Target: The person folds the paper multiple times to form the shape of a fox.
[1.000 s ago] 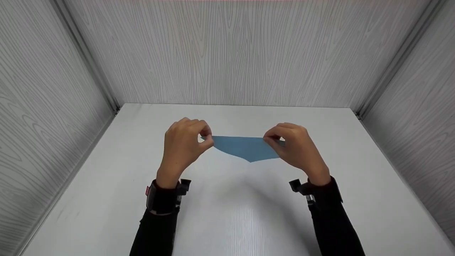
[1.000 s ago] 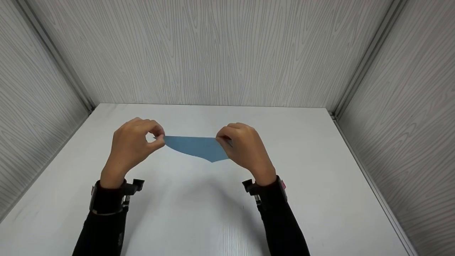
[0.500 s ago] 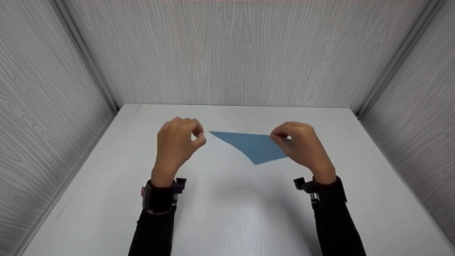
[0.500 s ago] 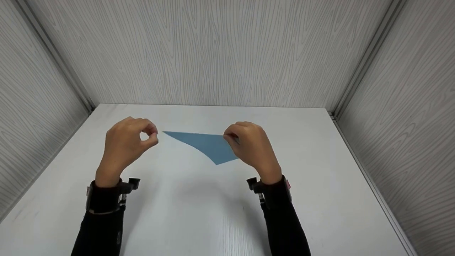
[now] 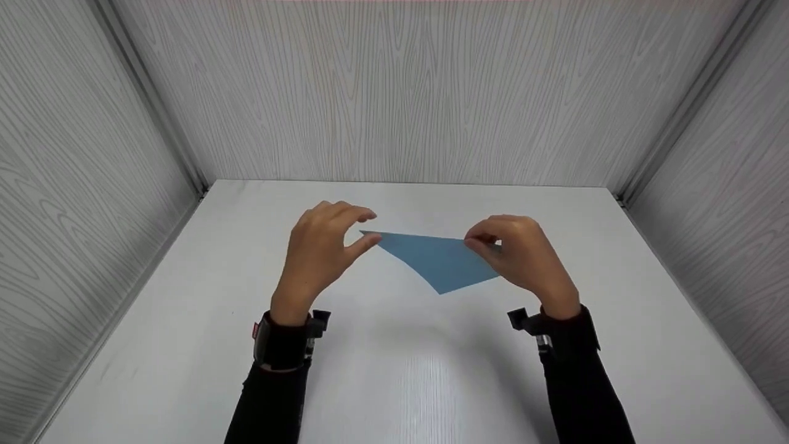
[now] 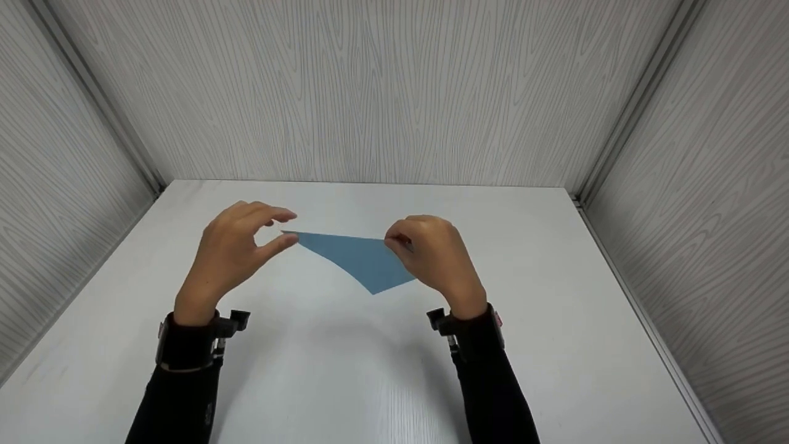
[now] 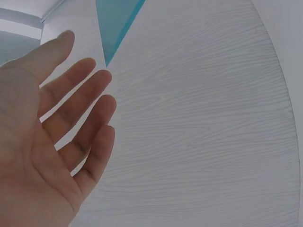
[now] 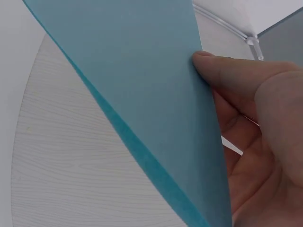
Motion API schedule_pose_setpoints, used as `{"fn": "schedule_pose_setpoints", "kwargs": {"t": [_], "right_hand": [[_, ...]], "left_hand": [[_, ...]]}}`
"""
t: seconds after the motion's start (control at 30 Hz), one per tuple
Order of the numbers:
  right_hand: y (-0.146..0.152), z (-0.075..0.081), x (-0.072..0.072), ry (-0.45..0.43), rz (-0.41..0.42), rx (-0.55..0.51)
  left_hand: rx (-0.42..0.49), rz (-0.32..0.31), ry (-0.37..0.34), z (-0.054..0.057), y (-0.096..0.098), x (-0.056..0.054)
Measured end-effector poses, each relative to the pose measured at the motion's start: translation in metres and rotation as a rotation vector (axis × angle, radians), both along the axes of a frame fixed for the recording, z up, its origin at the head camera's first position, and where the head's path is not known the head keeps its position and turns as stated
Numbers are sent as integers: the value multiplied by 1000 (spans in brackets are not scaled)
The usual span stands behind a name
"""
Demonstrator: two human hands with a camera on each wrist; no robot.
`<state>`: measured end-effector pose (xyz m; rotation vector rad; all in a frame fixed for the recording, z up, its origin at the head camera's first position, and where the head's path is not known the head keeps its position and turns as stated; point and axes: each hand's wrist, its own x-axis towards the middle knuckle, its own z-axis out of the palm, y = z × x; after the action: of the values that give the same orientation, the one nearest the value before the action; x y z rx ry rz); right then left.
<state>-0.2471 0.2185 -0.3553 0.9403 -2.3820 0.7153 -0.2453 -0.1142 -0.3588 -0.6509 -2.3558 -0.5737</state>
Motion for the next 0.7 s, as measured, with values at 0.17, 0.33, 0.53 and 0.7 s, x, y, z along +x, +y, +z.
{"fn": "schedule_pose_setpoints", "kwargs": {"t": [0.17,0.33,0.53,0.7], "right_hand": [[-6,-1,-1,-64,42,-1],[-4,-4,-5,-126,55,14],[1,-12,-8,-231,10,89],[1,-22,-12,-255,8,135]], "left_hand": [[-39,-92,-33,-4,1,1],[-45,-114,-122,-7,-2,0],[-83,-100,-219,-16,-4,-9],[-74,-111,-247,-25,-6,-12]]}}
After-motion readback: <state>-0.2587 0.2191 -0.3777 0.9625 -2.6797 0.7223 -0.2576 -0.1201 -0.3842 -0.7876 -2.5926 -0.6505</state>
